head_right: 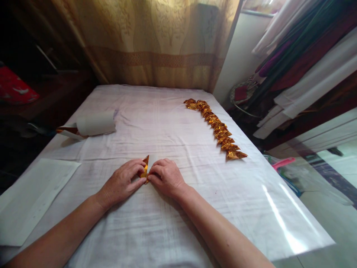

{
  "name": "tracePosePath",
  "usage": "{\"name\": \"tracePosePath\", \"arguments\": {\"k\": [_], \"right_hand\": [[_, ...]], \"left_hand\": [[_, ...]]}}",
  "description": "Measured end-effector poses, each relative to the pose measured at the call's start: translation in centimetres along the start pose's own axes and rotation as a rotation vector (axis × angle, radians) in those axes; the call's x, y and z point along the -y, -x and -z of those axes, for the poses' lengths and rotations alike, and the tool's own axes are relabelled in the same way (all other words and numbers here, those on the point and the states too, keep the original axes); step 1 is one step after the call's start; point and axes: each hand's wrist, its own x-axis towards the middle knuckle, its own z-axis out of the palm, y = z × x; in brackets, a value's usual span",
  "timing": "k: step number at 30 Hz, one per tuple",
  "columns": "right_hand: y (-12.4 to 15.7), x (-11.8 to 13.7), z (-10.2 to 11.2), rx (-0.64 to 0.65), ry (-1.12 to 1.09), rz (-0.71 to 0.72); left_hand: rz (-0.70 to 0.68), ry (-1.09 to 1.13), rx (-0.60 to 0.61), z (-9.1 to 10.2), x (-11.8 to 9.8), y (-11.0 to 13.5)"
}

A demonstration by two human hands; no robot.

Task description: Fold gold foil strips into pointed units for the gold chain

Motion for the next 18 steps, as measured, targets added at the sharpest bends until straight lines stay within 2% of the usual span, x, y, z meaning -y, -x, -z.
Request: {"name": "tracePosePath", "arguments": {"k": [11,18], "right_hand": [[0.26,0.13,-0.37,-0.038,0.008,-0.026],[0.36,0.16,-0.53,-0.043,-0.026,-0.041]], "left_hand": [[0.010,0.006,0.009,-0.08,0.06,0.07],[0.036,-0.022,-0.025,-0.39,-0.42,0.05]]}}
